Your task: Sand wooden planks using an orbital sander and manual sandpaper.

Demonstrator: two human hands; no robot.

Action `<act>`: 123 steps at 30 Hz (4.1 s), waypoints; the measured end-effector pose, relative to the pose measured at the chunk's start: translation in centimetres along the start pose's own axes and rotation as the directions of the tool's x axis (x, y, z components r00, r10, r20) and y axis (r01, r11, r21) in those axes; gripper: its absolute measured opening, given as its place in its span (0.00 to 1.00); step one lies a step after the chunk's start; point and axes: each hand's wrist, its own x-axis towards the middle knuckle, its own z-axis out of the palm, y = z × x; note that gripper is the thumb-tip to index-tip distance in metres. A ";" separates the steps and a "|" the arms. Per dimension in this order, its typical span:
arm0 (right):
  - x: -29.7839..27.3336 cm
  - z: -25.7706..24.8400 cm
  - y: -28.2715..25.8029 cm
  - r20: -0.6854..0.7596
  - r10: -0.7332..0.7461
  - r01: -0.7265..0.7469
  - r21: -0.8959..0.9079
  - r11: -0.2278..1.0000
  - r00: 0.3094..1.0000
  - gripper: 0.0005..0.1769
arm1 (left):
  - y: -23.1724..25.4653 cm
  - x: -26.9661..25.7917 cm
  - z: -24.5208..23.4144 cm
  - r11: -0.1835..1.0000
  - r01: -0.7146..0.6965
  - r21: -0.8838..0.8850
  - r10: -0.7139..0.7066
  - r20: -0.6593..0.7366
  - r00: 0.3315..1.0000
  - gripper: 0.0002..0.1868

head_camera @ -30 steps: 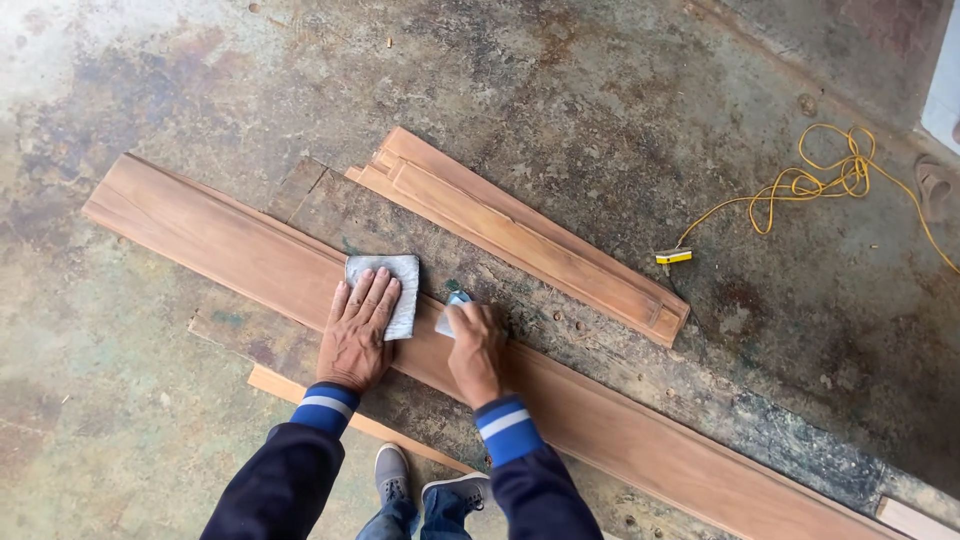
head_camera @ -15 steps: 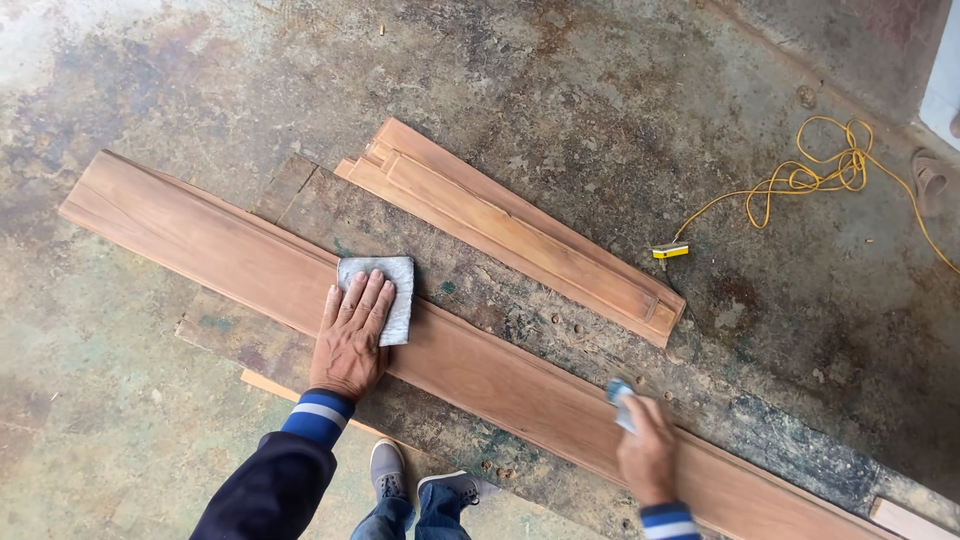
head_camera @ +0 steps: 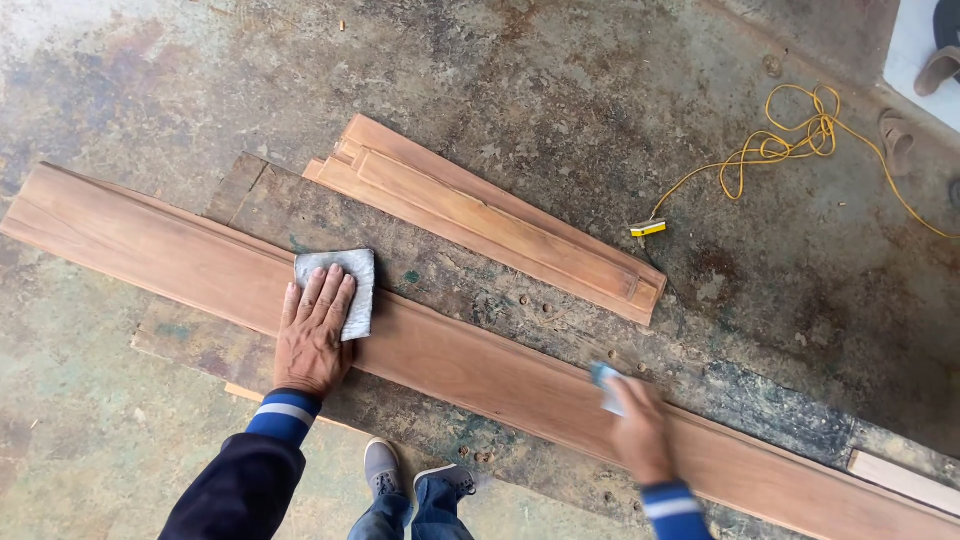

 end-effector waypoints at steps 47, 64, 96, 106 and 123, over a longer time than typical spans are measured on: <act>-6.6 -0.3 4.5 -0.319 0.309 -0.407 -0.310 0.859 0.896 0.19 | -0.6 -0.7 0.7 0.996 -0.071 -0.047 0.067 -0.090 0.994 0.34; -12.6 -10.0 18.5 -0.171 0.130 -0.172 -0.261 0.950 0.977 0.19 | 16.0 -5.5 8.0 0.999 0.044 0.006 -0.043 -0.135 0.990 0.35; -14.4 -9.8 15.6 -0.235 0.115 -0.137 -0.077 0.988 0.965 0.20 | 16.8 -5.4 8.4 0.999 0.020 0.027 -0.015 -0.177 0.984 0.31; -23.5 -8.3 21.6 -0.564 0.471 -0.517 0.090 0.851 0.678 0.06 | 16.7 -5.4 7.0 0.997 0.041 0.063 -0.032 -0.147 0.989 0.39; -7.8 6.1 -13.2 -0.397 0.201 -0.318 -0.255 0.913 0.896 0.23 | -9.3 0.6 -1.8 0.960 -0.176 0.219 0.175 0.023 0.984 0.39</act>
